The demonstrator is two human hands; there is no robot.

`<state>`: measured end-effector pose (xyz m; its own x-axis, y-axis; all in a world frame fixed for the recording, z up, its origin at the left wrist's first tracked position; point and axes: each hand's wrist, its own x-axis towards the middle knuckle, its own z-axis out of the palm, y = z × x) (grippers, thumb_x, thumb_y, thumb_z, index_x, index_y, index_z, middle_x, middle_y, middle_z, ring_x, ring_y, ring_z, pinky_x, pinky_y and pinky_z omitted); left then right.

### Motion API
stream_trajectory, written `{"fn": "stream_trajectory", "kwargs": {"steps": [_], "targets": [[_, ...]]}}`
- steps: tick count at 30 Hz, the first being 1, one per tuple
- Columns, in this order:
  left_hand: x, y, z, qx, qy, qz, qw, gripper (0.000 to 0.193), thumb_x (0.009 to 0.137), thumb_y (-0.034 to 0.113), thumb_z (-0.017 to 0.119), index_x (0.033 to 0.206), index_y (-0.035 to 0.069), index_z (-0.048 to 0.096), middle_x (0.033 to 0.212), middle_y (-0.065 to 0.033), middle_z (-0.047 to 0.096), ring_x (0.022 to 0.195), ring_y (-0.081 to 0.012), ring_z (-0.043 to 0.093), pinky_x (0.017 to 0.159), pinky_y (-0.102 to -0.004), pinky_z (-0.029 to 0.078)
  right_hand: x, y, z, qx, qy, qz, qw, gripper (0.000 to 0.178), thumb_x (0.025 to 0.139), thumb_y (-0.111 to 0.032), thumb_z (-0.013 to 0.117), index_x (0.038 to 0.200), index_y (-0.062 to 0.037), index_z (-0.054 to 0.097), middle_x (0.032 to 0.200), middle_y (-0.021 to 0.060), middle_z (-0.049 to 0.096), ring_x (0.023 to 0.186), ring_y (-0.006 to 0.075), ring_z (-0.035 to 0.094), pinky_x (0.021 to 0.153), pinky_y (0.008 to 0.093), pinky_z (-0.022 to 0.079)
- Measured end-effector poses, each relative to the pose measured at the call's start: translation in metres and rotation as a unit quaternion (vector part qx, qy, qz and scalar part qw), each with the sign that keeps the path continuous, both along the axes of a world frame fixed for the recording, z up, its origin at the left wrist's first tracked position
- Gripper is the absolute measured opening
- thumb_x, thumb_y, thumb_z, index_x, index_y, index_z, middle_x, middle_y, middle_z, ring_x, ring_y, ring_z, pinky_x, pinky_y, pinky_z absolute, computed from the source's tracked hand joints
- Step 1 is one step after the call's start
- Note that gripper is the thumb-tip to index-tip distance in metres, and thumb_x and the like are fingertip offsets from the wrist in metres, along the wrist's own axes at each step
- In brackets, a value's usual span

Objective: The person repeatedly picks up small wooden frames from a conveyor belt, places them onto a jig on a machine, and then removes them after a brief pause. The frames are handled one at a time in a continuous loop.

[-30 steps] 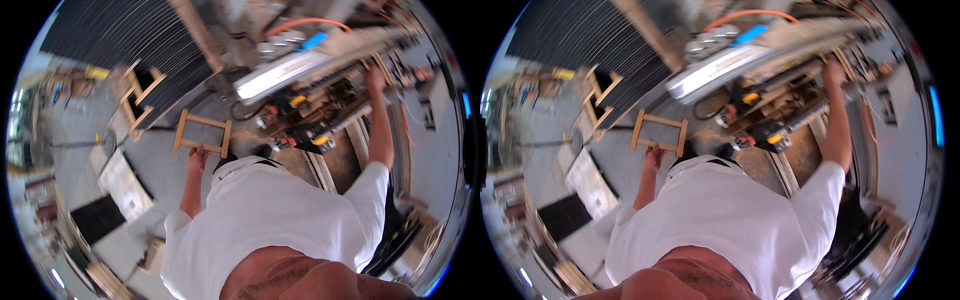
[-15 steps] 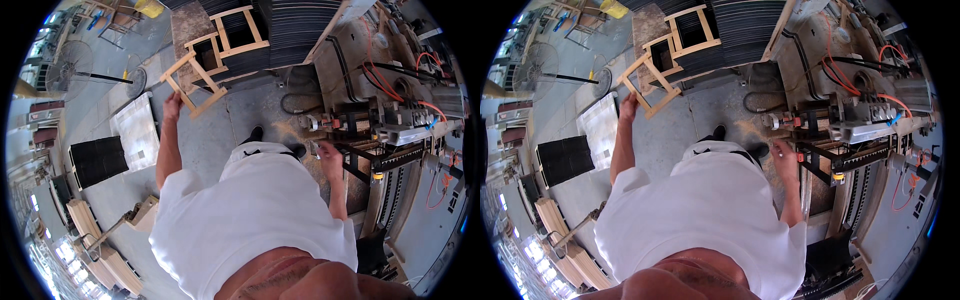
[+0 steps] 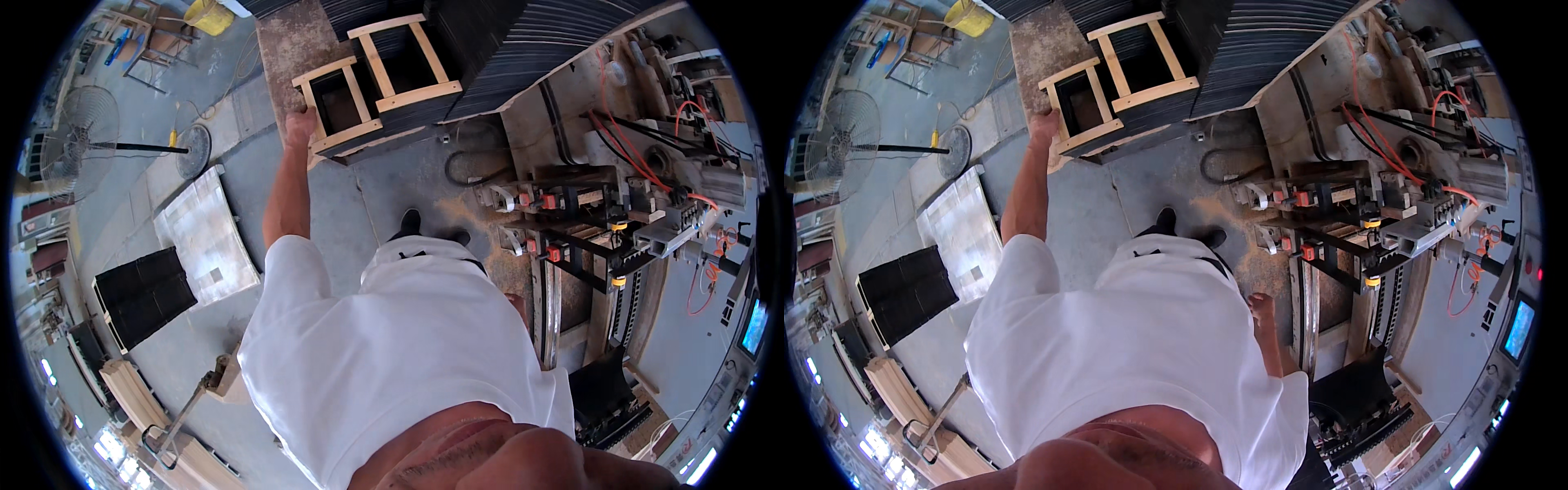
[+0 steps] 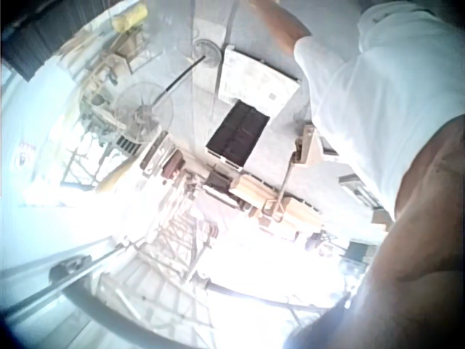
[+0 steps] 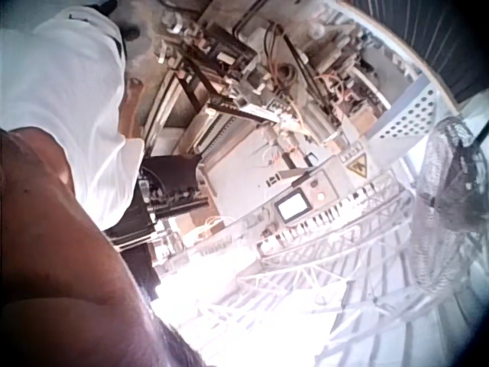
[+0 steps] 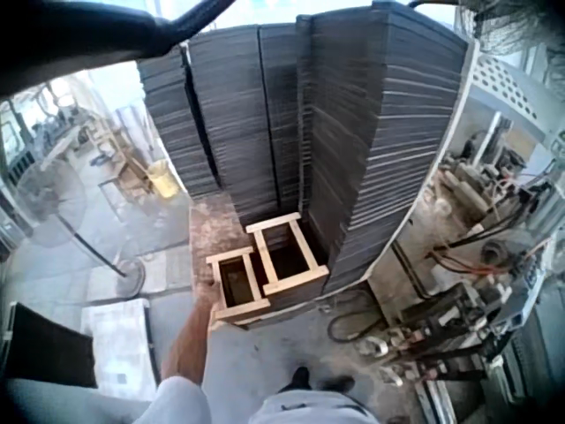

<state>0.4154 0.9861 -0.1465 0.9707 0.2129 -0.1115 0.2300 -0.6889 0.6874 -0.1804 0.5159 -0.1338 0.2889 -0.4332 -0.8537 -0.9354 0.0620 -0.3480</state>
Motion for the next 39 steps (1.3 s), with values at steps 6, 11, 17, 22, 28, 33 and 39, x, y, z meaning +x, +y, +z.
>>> {"fn": "stream_trajectory", "kwargs": {"steps": [6,11,17,22,28,33,39], "targets": [[-0.05,0.03,-0.011,-0.289,0.032,0.08,0.953,0.039,0.09,0.027,0.056,0.114,-0.005,0.058,0.093,-0.0089,0.063,0.078,-0.0165,0.061,0.063,-0.029,0.053,0.009,0.007,-0.036,0.033,-0.135,0.124,0.982,0.017,0.076,0.001,0.063,0.093,0.0039,0.063,0.077,0.007,0.064,0.071,0.0132,0.061,0.062,0.0245,0.048],[-0.141,0.112,-0.087,0.17,0.125,-0.096,0.973,0.037,0.095,0.034,0.046,0.072,0.008,0.059,0.061,-0.0023,0.054,0.054,-0.0143,0.052,0.048,-0.0283,0.042,0.038,-0.007,-0.025,-0.067,-0.224,0.067,0.97,0.009,0.079,-0.004,0.06,0.086,0.0001,0.061,0.076,0.0055,0.064,0.07,0.0153,0.059,0.064,0.0294,0.048],[-0.246,-0.017,-0.141,0.383,0.253,-0.63,0.627,0.039,0.083,0.022,0.048,0.12,0.01,0.051,0.104,-0.0107,0.064,0.098,-0.0274,0.061,0.084,-0.0419,0.049,0.064,-0.037,0.141,-0.355,-0.194,0.012,0.914,0.031,0.083,-0.017,0.056,0.11,-0.0036,0.062,0.099,0.0174,0.065,0.094,0.0361,0.061,0.083,0.0383,0.048],[-0.224,-0.153,-0.155,0.065,0.23,-0.666,0.707,0.018,0.088,0.026,0.053,0.08,0.01,0.058,0.071,-0.0032,0.061,0.063,-0.0212,0.06,0.052,-0.0342,0.046,-0.038,-0.06,0.303,-0.726,-0.095,0.045,0.679,0.025,0.075,-0.015,0.067,0.099,-0.0067,0.064,0.1,0.0126,0.064,0.093,0.0335,0.06,0.081,0.0407,0.048],[-0.172,-0.294,-0.143,-0.177,0.506,-0.433,0.725,0.018,0.09,0.021,0.054,0.076,0.01,0.054,0.061,0.0037,0.044,0.048,-0.0076,0.042,0.039,-0.0244,0.031,-0.212,0.007,0.454,-0.808,0.357,-0.072,0.464,0.027,0.077,-0.023,0.067,0.101,-0.0112,0.064,0.102,0.006,0.064,0.101,0.027,0.058,0.086,0.0414,0.045],[-0.173,-0.364,-0.115,-0.113,0.493,-0.472,0.722,0.015,0.091,0.02,0.053,0.079,0.011,0.052,0.062,0.0037,0.043,0.046,-0.0082,0.04,0.038,-0.024,0.03,-0.38,0.095,0.456,-0.602,0.392,-0.295,0.63,0.031,0.079,-0.031,0.061,0.105,-0.0133,0.063,0.106,0.0082,0.064,0.103,0.026,0.059,0.085,0.0382,0.045],[-0.193,-0.361,-0.143,-0.1,0.525,-0.483,0.693,0.015,0.09,0.018,0.054,0.078,0.009,0.056,0.061,0.0011,0.048,0.048,-0.0098,0.046,0.039,-0.0255,0.035,-0.39,0.082,0.444,-0.641,0.222,-0.365,0.637,0.031,0.078,-0.018,0.063,0.108,-0.0123,0.064,0.103,0.0077,0.067,0.097,0.0237,0.063,0.084,0.0351,0.047]]}}
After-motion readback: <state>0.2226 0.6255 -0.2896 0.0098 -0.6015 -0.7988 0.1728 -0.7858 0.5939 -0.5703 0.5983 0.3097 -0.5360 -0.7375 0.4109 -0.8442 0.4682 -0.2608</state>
